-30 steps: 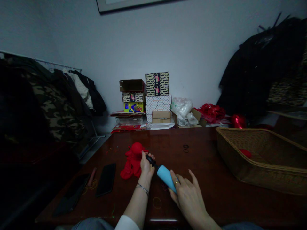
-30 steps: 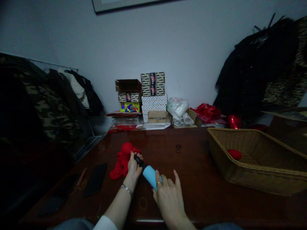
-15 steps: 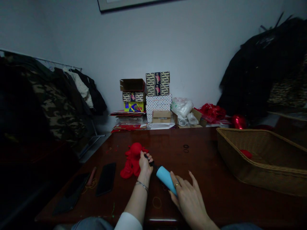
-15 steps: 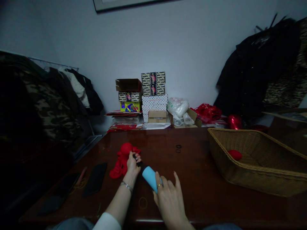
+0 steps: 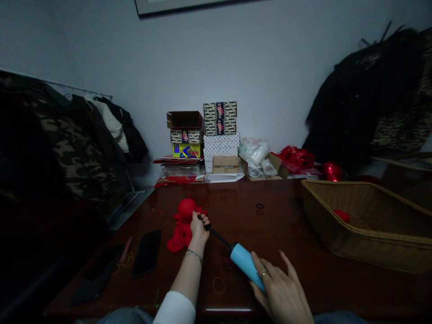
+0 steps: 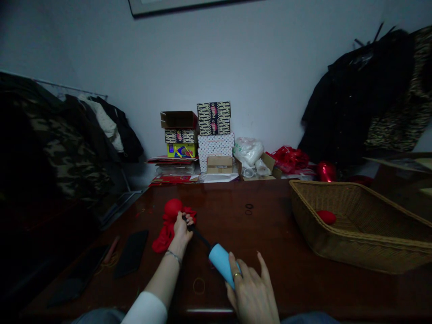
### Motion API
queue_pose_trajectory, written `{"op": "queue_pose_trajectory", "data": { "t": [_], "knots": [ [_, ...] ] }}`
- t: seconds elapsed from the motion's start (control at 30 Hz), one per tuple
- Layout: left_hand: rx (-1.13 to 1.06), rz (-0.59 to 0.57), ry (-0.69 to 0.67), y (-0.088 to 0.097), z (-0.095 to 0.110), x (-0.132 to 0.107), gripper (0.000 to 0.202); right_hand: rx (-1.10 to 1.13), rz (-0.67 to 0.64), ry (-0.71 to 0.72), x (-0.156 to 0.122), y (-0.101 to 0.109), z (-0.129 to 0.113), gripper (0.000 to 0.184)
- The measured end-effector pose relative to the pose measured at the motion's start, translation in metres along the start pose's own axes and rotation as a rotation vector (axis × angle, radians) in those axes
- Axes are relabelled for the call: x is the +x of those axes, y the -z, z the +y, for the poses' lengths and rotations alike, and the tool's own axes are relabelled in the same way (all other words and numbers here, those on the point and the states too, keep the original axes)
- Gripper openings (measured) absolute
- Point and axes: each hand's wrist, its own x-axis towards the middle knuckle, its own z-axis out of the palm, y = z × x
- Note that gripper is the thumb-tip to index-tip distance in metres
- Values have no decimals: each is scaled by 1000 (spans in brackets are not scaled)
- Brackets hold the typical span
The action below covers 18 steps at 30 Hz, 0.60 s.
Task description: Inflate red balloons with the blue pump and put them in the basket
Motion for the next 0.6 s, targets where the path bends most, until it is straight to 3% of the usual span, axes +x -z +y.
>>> {"op": "queue_pose_trajectory", "data": {
  "t": [0.37, 0.6],
  "knots": [
    [35, -22, 43, 3, -21, -17, 26, -24, -176, -102, 28, -7, -20, 49],
    [87, -83, 80, 0, -35, -30, 29, -68, -214, -122, 50, -17, -30, 47]
  ]
}}
